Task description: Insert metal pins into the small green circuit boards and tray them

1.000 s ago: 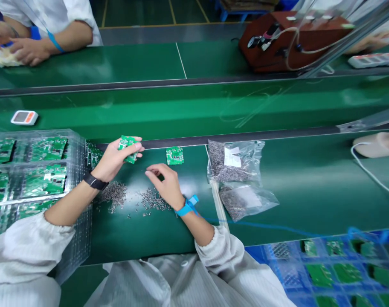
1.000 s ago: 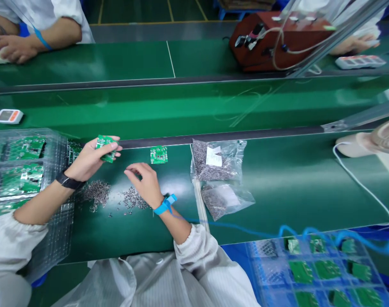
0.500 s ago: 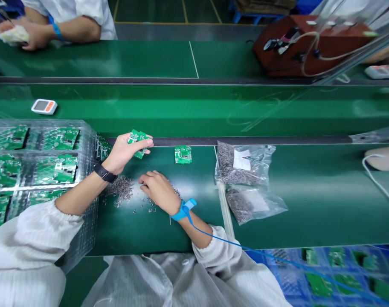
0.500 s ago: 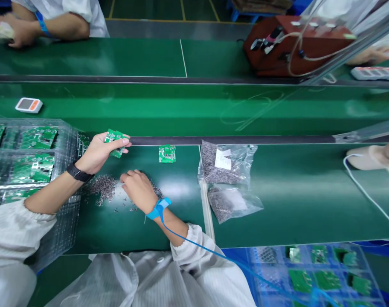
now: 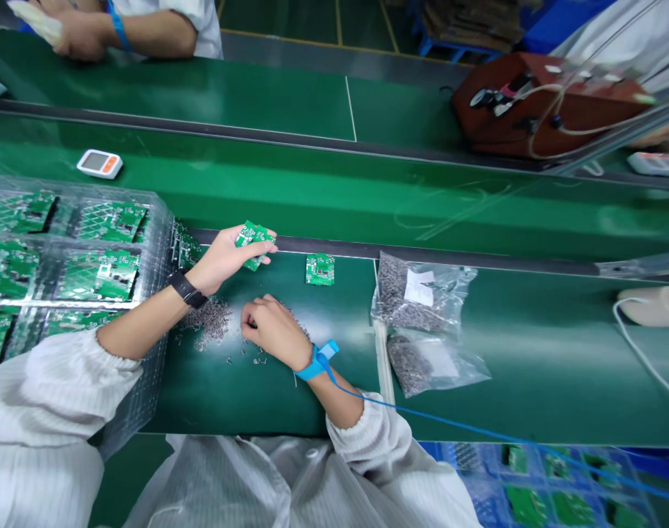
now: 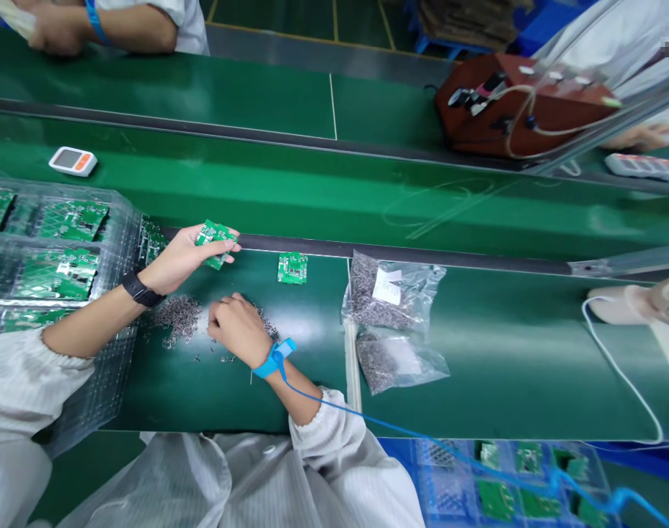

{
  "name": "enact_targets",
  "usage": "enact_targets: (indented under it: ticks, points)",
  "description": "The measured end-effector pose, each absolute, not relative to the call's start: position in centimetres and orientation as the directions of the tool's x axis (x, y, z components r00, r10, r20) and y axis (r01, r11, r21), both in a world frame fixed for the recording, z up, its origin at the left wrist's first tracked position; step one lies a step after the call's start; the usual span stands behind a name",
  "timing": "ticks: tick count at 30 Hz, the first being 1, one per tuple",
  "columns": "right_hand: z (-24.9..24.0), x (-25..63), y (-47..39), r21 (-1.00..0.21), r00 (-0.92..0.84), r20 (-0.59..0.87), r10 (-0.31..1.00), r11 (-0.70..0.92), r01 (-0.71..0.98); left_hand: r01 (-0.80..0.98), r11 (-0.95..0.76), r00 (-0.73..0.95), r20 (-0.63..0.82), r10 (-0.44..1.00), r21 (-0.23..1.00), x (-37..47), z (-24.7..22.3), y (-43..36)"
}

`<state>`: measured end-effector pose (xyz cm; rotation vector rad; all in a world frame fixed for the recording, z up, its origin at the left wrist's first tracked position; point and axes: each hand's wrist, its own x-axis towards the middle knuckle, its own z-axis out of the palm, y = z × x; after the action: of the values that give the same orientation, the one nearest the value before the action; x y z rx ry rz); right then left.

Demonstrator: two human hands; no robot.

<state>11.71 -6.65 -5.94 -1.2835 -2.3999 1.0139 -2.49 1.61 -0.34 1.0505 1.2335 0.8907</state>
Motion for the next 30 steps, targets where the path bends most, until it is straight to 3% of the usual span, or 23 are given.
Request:
enact_targets:
  ticks: [3,5,8,12,17,30]
  points:
    - [-6.6,12.9,-5.6,-0.896,-0.365,-0.071,0.928,0.101,0.433,0.007,0.369,0.159,-0.365,0.917,0.93,-2.6,-0.5,1.7]
    - [-6.8,14.0,-4.9,-0.971,-0.19,-0.023,0.982,0.023,0.24,0.009,0.41,0.174,-0.405,0.898,0.912,-2.6,-0.7,1.6]
    - [-6.9,15.1,-3.9,-0.999,0.045,0.043,0.998,0.043,0.019,0.057,0.433,0.254,-0.432,0.865,0.9,-2.4,-1.0,1.3]
    - [-7.1,15.4,-3.5,-0.991,0.252,0.119,0.96,0.129,-0.025,0.22,0.309,0.398,-0.374,0.837,0.925,-2.0,-1.1,0.5]
    - [-7.2,15.0,-3.6,-0.987,0.32,0.159,0.934,0.159,0.028,0.345,0.057,0.539,-0.248,0.805,0.937,-1.7,-0.8,0.0]
    - [-7.8,15.0,-3.4,-0.997,0.316,0.041,0.948,0.057,-0.042,0.416,-0.087,0.553,-0.176,0.815,0.905,-1.6,-0.8,-0.5]
